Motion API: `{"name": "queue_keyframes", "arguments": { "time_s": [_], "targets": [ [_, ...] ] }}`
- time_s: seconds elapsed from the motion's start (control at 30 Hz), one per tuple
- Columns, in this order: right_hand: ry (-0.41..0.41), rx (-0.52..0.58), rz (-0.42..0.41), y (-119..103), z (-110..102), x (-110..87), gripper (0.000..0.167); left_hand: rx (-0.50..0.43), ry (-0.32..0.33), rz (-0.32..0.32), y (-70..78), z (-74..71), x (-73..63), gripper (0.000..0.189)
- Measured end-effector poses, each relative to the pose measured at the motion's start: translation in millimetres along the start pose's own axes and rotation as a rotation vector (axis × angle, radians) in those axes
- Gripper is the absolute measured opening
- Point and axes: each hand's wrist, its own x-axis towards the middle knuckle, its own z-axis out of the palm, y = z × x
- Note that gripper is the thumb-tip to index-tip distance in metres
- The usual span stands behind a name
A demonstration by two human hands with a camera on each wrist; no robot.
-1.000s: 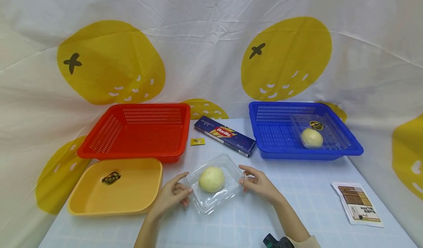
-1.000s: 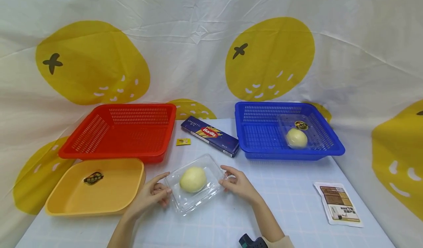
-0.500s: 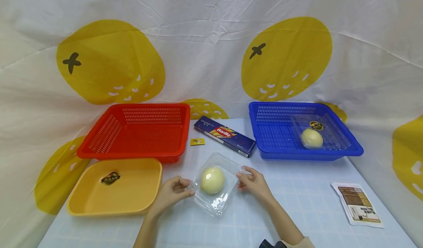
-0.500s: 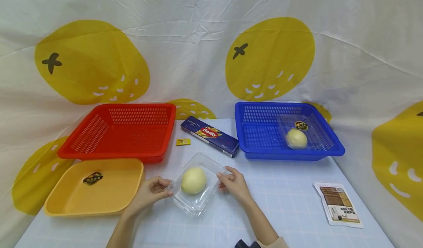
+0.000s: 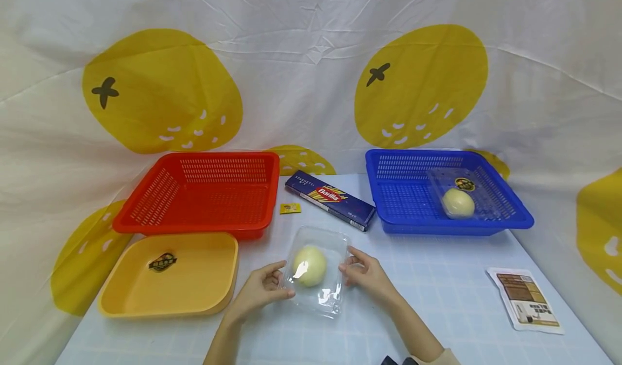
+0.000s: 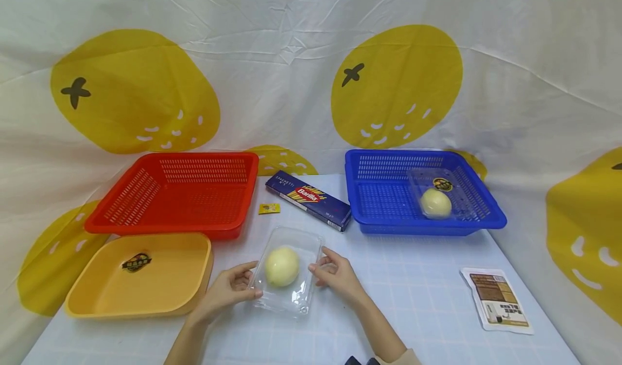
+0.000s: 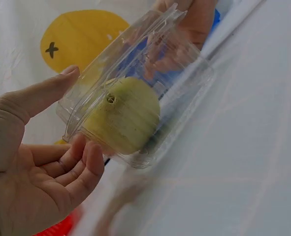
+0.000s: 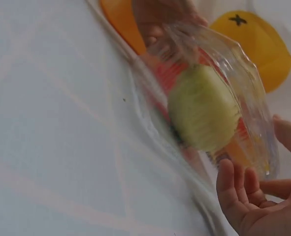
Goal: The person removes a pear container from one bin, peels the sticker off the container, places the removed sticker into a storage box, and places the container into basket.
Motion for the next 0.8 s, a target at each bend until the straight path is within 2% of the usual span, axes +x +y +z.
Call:
{"name": "queue_keyframes", "arguments": {
  "time_s": [0.1,0.2,0.43,0.63,0.8],
  "targets": [
    [-0.017,-0.037,-0.007,-0.8,1.7,-1.2,0.067,-0.022,0.001,-0.003,-2.5,3.7,-0.1,0.069],
    [-0.044,-0.062,-0.001,-1.9,3.0,-2.5,0.071,-0.043,0.031,-0.017,-3.5,6.7,-1.0,0.067],
    [-0.078,-0.005,-0.007,-8.7,5.5,-4.9,0.082,-0.051,0.093,-0.033,1.1,8.1,-2.4,0.069],
    [-0.069,0.060,-0.057,-21.8,10.2,-1.0,0.081,-0.064,0.156,0.018,15.5,2.9,-3.0,0.067],
    [-0.100,0.133,-0.123,-37.8,15.5,1.4,0.086,-0.040,0.191,0.075,31.5,-8.5,-2.8,0.062]
  ]
}}
